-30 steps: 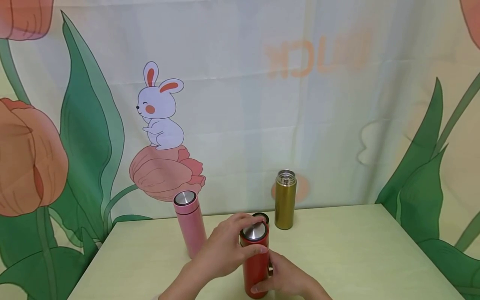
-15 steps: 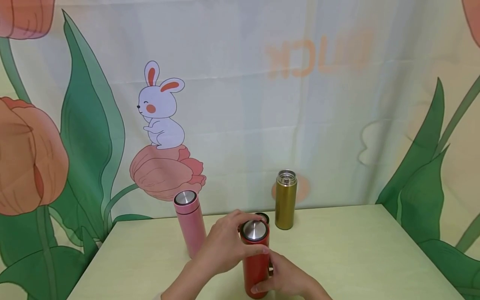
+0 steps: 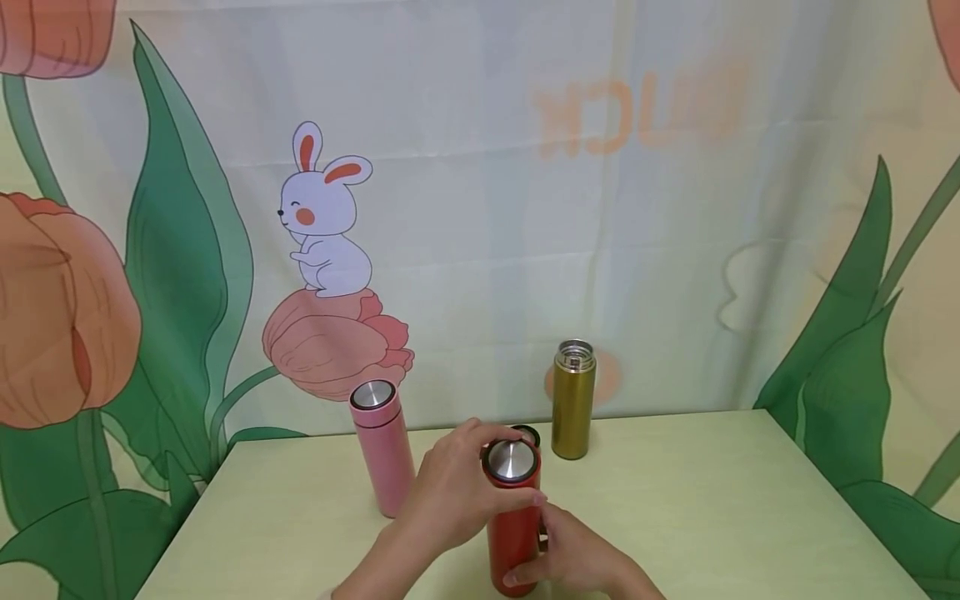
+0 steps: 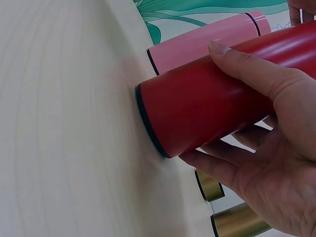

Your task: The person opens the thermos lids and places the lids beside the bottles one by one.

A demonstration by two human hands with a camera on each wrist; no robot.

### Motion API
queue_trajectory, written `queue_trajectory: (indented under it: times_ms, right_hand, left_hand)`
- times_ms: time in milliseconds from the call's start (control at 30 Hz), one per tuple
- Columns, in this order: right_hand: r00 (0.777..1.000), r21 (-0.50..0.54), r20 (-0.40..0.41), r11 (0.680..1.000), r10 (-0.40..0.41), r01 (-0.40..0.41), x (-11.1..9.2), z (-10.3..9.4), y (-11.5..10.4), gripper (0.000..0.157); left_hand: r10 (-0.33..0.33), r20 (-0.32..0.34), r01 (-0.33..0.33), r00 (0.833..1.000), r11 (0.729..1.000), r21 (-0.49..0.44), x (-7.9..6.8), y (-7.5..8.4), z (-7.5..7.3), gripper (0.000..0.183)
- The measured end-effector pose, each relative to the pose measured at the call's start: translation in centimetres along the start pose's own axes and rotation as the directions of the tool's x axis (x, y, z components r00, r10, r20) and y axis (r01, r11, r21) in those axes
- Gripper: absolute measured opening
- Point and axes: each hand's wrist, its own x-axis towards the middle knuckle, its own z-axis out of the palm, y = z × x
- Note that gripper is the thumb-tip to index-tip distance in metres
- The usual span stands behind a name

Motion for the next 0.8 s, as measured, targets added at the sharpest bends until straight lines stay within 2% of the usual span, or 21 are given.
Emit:
queue_trajectory:
  times_ms: [400,600,800]
  right_hand:
    - [0.999,-0.041,-0.006,0.999,-0.037,0.037,-0.1,0.1,0.0,0.069]
    - [1.0,-0.031,0.003,0.999,-0.031,0.031,-0.1,0.0,-0.1,0.066]
    - [1.0,-0.039,0.005,0.999,-0.029,0.029,0.0,0.0,0.0,0.065]
  left_hand:
    - [-0.011,-0.103,0.024,0.995,0.992,0.122,-0.2,0.4,0.8,0.056]
    - [-0.024,-0.123,0.044,0.992,0.986,0.16,-0.1,0.6,1.0,0.056]
    - [-0.008,-0.15,0.039,0.989,0.978,0.206,0.0,0.6,1.2,0.058]
